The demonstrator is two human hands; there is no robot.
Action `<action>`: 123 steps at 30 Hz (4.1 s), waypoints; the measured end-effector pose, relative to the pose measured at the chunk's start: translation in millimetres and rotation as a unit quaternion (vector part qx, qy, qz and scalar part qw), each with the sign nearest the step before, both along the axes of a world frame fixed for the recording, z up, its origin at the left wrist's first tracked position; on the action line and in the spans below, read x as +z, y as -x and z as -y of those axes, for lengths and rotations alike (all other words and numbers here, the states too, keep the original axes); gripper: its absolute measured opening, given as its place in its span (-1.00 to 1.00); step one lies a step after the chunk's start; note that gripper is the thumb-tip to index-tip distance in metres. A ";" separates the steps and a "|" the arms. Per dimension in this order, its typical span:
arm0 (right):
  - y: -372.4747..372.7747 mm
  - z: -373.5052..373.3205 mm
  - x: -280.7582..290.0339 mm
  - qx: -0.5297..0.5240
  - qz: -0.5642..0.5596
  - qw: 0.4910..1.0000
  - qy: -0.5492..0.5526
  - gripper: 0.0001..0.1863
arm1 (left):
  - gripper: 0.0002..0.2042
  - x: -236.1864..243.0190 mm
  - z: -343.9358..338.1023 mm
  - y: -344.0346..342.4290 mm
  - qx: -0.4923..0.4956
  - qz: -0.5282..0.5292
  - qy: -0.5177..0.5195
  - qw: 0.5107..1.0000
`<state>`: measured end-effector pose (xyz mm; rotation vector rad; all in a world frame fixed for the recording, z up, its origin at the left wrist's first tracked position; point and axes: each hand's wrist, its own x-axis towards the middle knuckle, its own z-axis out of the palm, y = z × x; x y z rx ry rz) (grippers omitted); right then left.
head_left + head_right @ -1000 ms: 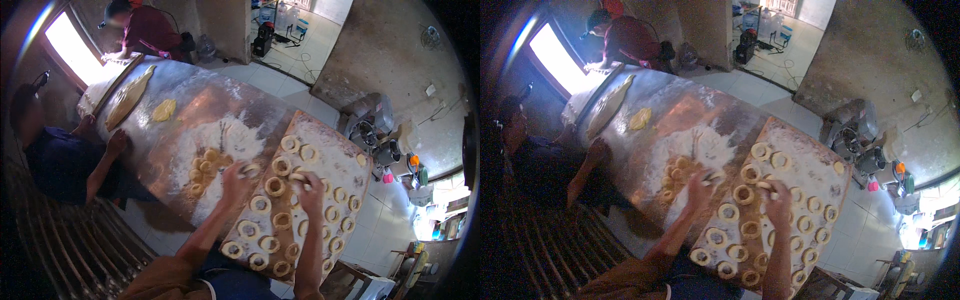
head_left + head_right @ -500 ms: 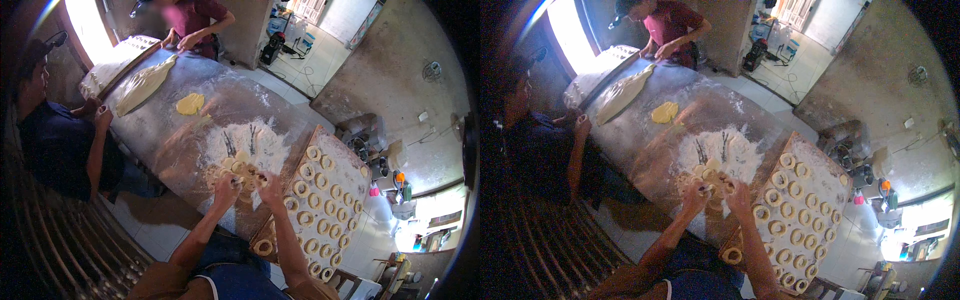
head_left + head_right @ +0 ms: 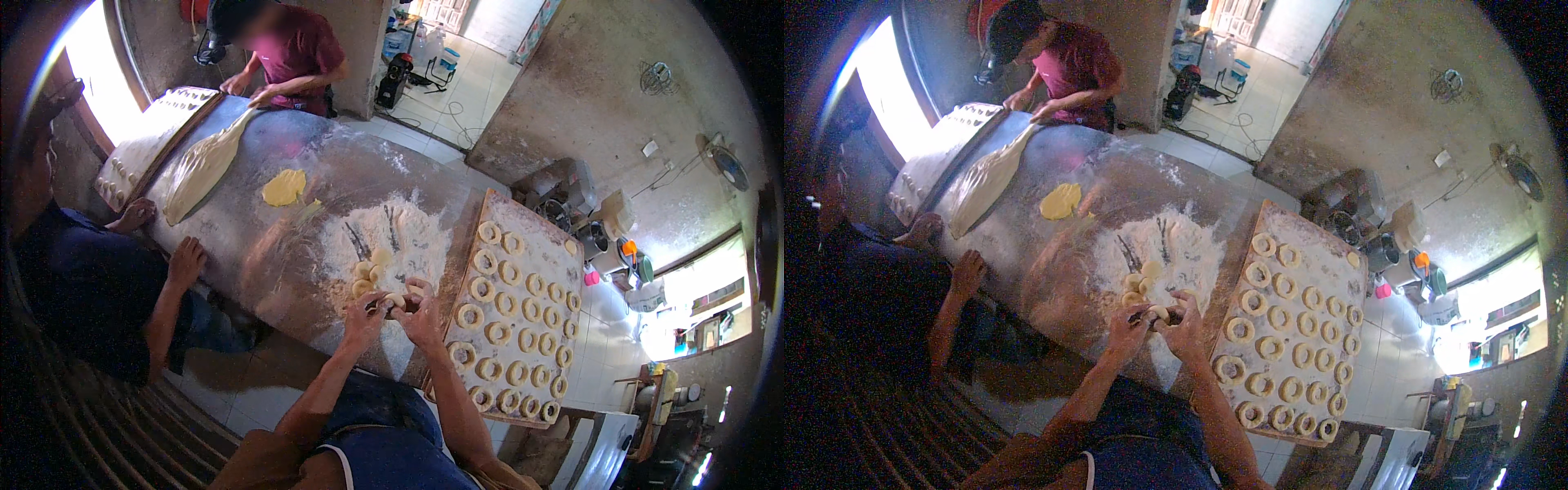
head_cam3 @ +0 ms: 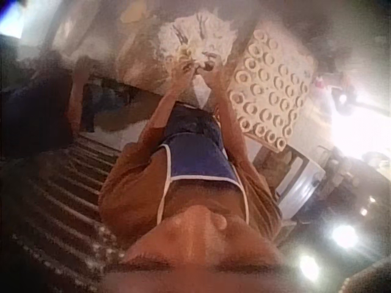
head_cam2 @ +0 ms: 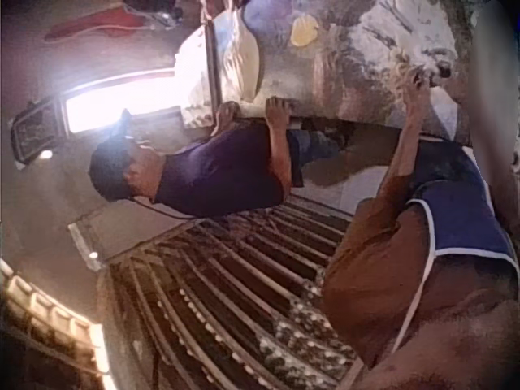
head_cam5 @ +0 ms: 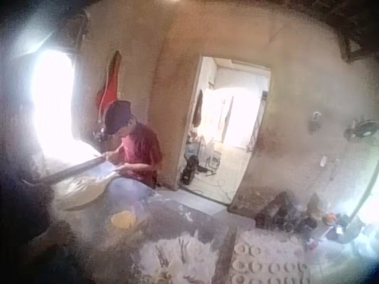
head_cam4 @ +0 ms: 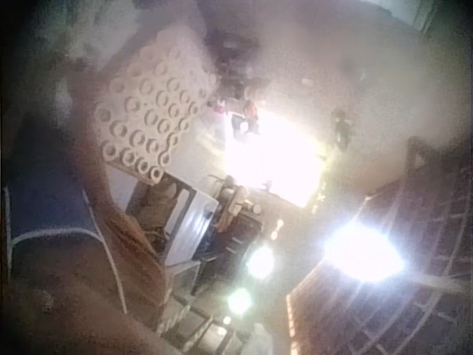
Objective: The person shapes small dough pieces into ring forms by hand and places them on a floured wooden board. They repeatedly pick up dough, form rings, and arrange them in rows. At one point, they carry the board to a multi-tiered rack and place it among other trays of shaped dough.
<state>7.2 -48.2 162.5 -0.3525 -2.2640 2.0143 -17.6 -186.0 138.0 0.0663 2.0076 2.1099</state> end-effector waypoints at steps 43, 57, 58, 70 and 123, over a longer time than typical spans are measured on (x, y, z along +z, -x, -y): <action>-52.6 -116.1 -1.7 -0.114 -0.029 0.993 -0.007 -0.51 | -0.71 -30.6 -163.4 -26.4 -0.087 0.051 -0.251 0.963; -55.6 -230.5 -9.9 -0.162 -0.084 0.983 0.014 -0.74 | -0.72 18.5 -286.0 -21.6 0.020 0.258 -0.367 0.894; -55.5 -244.5 -9.0 -0.134 -0.089 0.986 -0.037 -0.72 | -0.72 15.5 -292.6 -20.0 -0.022 0.189 -0.281 0.941; -13.9 -365.9 -7.2 -0.105 -0.114 0.983 0.094 -0.72 | -0.70 -14.5 -395.1 35.9 -0.126 -0.038 -0.065 0.989; 47.3 -90.9 -4.0 0.083 0.001 0.996 -0.036 -0.81 | -0.66 -0.2 -63.3 13.0 0.057 -0.086 -0.009 0.995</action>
